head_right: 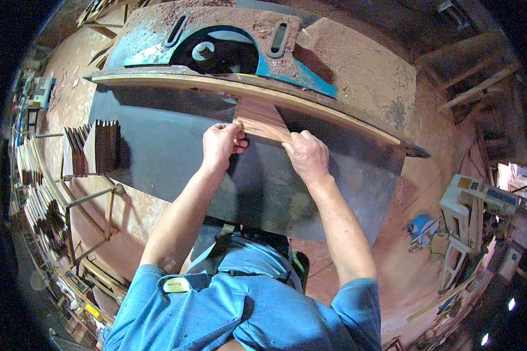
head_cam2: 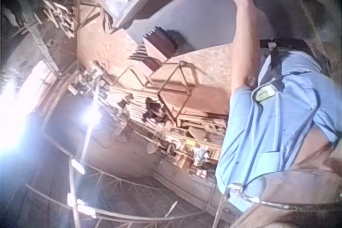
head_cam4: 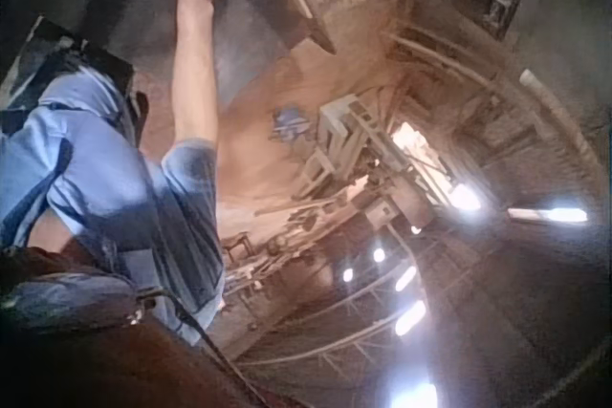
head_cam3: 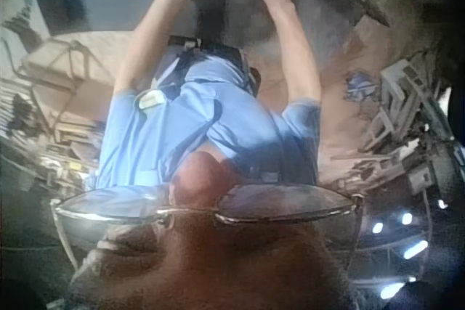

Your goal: The person uses a hammer to separate a stack of small wooden pieces on a workbench, then carries them to a spindle sander. They repeatedly feed the pieces through the sander, turning them over to smooth multiple edges, and place the finished pieces into a nearby stack.

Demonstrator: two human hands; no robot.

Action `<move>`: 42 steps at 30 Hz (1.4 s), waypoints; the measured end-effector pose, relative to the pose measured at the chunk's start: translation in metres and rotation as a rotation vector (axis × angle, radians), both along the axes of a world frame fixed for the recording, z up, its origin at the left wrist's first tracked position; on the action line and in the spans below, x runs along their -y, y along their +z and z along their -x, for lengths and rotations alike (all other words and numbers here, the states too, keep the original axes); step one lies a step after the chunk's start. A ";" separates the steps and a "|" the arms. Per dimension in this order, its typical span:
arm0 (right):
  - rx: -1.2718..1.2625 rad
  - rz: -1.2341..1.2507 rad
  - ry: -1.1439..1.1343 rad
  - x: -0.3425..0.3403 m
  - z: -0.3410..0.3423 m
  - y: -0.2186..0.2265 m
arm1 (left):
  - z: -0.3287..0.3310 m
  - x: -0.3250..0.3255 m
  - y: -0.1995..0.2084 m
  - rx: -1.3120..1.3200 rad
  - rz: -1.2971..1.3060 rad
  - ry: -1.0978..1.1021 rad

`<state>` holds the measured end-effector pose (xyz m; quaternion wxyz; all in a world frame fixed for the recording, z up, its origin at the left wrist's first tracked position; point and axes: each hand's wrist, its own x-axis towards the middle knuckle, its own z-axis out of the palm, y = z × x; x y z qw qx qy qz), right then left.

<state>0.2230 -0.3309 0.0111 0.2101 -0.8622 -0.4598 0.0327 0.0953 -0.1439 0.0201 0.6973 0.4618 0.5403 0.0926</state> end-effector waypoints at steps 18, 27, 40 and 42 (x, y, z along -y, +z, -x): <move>-0.006 -0.056 0.048 -0.044 0.020 0.000 | 0.020 -0.038 0.002 -0.031 -0.034 0.074; 0.013 -0.054 0.054 -0.057 0.028 0.002 | 0.025 -0.050 0.006 -0.014 -0.025 0.075; -0.010 -0.005 0.043 -0.067 0.033 -0.002 | 0.032 -0.063 -0.002 0.015 -0.020 0.114; 0.001 -0.005 0.044 -0.066 0.034 -0.003 | 0.030 -0.062 0.001 0.008 -0.020 0.117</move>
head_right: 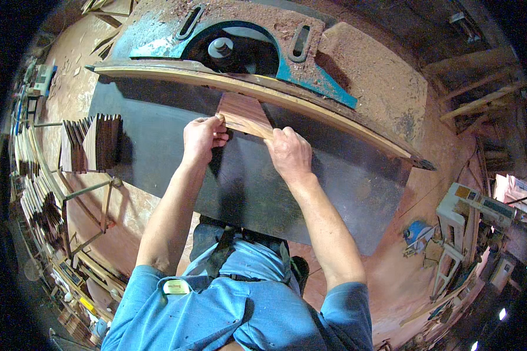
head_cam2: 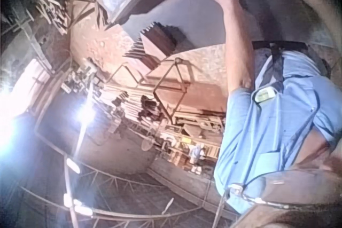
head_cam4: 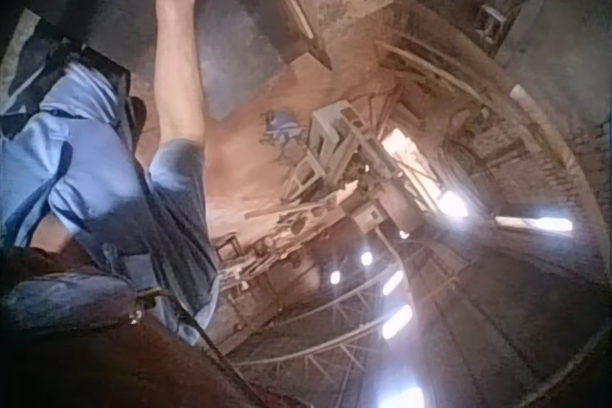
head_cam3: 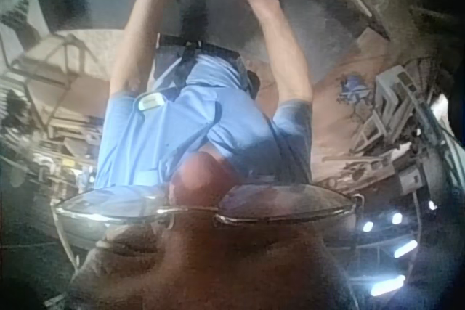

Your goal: The person uses a hammer to separate a stack of small wooden pieces on a workbench, then carries them to a spindle sander. They repeatedly feed the pieces through the sander, turning them over to smooth multiple edges, and place the finished pieces into a nearby stack.

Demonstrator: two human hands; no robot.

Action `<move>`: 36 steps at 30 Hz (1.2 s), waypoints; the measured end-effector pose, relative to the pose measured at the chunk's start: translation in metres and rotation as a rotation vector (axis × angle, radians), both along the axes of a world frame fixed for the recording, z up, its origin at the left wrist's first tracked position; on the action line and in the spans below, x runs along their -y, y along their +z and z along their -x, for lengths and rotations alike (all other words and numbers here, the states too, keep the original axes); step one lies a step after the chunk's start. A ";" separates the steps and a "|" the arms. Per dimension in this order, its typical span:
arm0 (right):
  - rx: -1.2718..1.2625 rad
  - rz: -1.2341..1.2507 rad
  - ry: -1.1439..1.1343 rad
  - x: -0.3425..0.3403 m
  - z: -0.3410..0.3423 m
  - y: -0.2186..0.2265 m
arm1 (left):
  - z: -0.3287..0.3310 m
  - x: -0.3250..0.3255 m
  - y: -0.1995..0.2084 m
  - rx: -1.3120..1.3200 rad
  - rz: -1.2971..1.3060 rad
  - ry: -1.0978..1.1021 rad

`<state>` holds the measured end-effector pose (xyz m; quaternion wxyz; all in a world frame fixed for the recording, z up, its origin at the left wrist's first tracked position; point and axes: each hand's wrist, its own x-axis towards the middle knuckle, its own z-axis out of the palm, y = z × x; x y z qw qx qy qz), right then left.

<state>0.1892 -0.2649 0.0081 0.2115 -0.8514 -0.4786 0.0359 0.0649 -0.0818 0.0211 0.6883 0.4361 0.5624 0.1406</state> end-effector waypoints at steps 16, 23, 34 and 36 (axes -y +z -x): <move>-0.013 -0.017 -0.007 -0.008 0.003 0.002 | 0.005 -0.008 -0.005 0.005 0.008 -0.029; -0.024 -0.035 -0.015 -0.011 0.005 0.003 | 0.006 -0.012 -0.005 0.001 0.006 -0.028; -0.025 -0.012 -0.021 -0.016 0.009 0.003 | 0.008 -0.016 0.001 -0.008 -0.001 -0.016; -0.026 -0.009 -0.021 -0.017 0.010 0.000 | 0.009 -0.017 0.001 0.000 0.001 -0.010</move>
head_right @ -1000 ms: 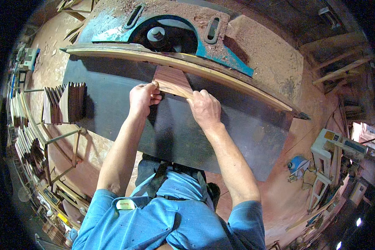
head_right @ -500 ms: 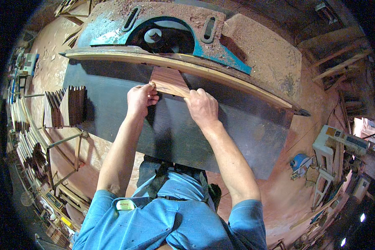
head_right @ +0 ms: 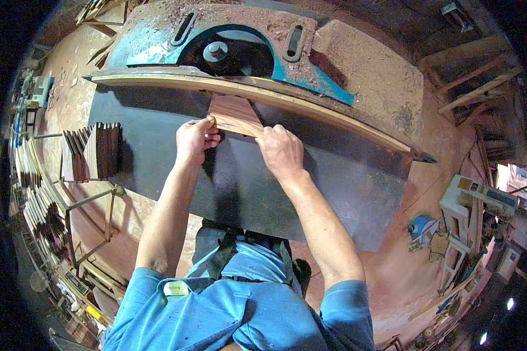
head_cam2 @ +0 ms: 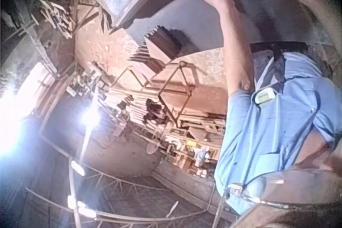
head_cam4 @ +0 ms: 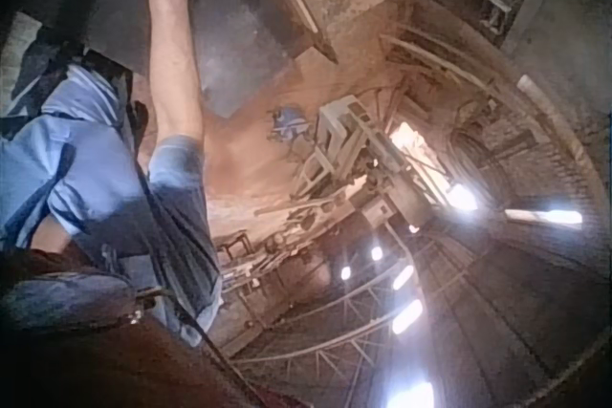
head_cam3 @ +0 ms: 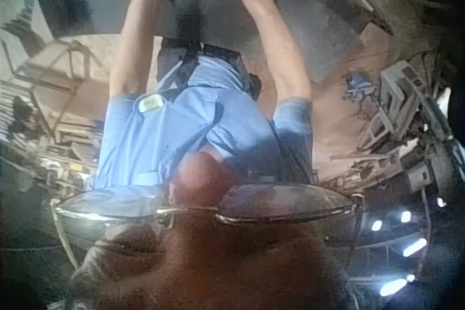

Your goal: The person uses a hammer to separate a stack of small wooden pieces on a workbench, then carries them to a spindle sander. They repeatedly feed the pieces through the sander, turning them over to smooth multiple edges, and place the finished pieces into a nearby stack.

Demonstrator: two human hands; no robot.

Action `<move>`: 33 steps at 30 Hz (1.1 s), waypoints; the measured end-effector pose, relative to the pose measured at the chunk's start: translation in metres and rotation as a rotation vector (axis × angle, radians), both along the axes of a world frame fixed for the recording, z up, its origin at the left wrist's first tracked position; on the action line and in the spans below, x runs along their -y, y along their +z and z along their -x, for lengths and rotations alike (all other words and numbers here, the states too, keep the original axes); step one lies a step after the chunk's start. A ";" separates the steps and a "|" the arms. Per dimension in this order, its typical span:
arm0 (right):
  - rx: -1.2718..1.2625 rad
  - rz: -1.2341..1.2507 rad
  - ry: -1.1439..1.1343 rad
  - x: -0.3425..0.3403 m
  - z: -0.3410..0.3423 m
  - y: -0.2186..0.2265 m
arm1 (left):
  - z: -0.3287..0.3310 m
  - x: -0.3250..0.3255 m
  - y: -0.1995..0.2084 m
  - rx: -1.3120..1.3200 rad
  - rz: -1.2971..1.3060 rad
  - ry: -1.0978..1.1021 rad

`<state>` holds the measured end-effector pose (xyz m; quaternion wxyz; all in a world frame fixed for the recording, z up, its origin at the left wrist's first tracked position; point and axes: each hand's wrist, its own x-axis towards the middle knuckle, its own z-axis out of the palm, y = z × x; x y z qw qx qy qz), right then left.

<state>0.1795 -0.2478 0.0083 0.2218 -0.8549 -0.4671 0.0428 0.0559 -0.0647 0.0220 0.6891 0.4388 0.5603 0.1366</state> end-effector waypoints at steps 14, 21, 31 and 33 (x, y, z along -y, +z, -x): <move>-0.013 -0.001 -0.009 -0.012 0.006 0.002 | 0.006 -0.011 -0.002 0.022 0.017 0.017; -0.009 -0.022 0.000 -0.018 0.008 0.002 | 0.009 -0.016 -0.005 -0.002 0.002 0.000; -0.002 -0.041 0.003 -0.031 0.015 0.000 | 0.017 -0.030 -0.004 -0.007 -0.013 0.000; -0.001 -0.041 0.012 -0.033 0.016 0.002 | 0.019 -0.033 -0.006 -0.003 -0.013 0.000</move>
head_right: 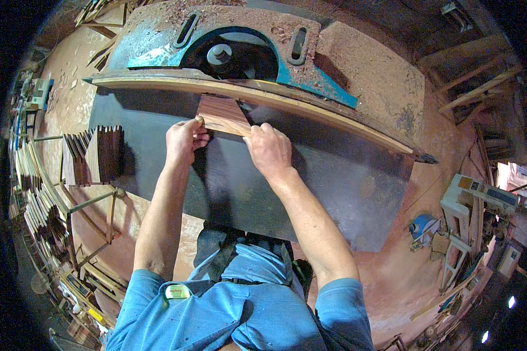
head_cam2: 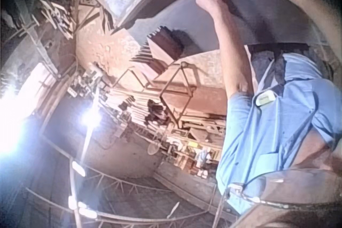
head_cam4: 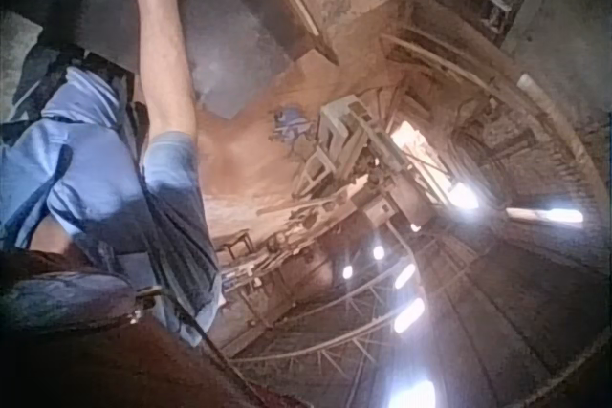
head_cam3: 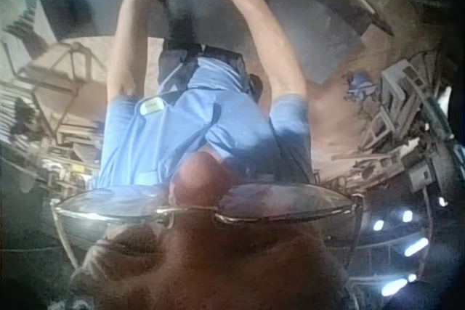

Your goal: The person uses a hammer to separate a stack of small wooden pieces on a workbench, then carries them to a spindle sander. They repeatedly feed the pieces through the sander, turning them over to smooth multiple edges, and place the finished pieces into a nearby stack.

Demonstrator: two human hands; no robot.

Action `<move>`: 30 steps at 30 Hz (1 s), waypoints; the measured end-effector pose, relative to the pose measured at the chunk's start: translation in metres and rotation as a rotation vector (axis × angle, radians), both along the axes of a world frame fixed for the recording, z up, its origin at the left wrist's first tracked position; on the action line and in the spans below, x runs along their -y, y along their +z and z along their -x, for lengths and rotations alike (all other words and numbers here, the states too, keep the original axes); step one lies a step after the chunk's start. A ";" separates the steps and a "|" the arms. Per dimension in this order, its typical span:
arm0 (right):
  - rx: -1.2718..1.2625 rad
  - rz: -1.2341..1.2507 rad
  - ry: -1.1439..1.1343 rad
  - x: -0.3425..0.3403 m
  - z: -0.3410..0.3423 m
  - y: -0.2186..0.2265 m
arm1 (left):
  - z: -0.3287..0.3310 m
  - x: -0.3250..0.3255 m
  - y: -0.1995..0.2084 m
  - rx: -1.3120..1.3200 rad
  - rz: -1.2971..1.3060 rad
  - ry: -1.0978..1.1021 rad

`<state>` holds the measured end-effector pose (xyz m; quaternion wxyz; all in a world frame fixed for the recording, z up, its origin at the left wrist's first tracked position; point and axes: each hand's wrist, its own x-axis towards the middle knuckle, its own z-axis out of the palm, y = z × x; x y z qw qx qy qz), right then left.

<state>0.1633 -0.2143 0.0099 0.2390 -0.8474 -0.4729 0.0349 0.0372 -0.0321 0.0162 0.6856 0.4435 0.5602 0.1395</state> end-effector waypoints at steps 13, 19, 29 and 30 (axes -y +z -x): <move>0.003 -0.011 -0.026 -0.011 0.007 -0.006 | 0.005 -0.009 0.007 0.020 0.001 0.021; -0.006 0.012 -0.021 -0.021 0.013 -0.003 | 0.012 -0.019 0.001 0.022 -0.017 0.018; -0.115 -0.147 0.004 -0.035 0.056 0.010 | 0.084 -0.045 0.016 0.107 -0.072 -0.123; -0.152 -0.180 0.027 -0.027 0.059 0.011 | 0.092 -0.035 0.021 0.142 -0.089 -0.130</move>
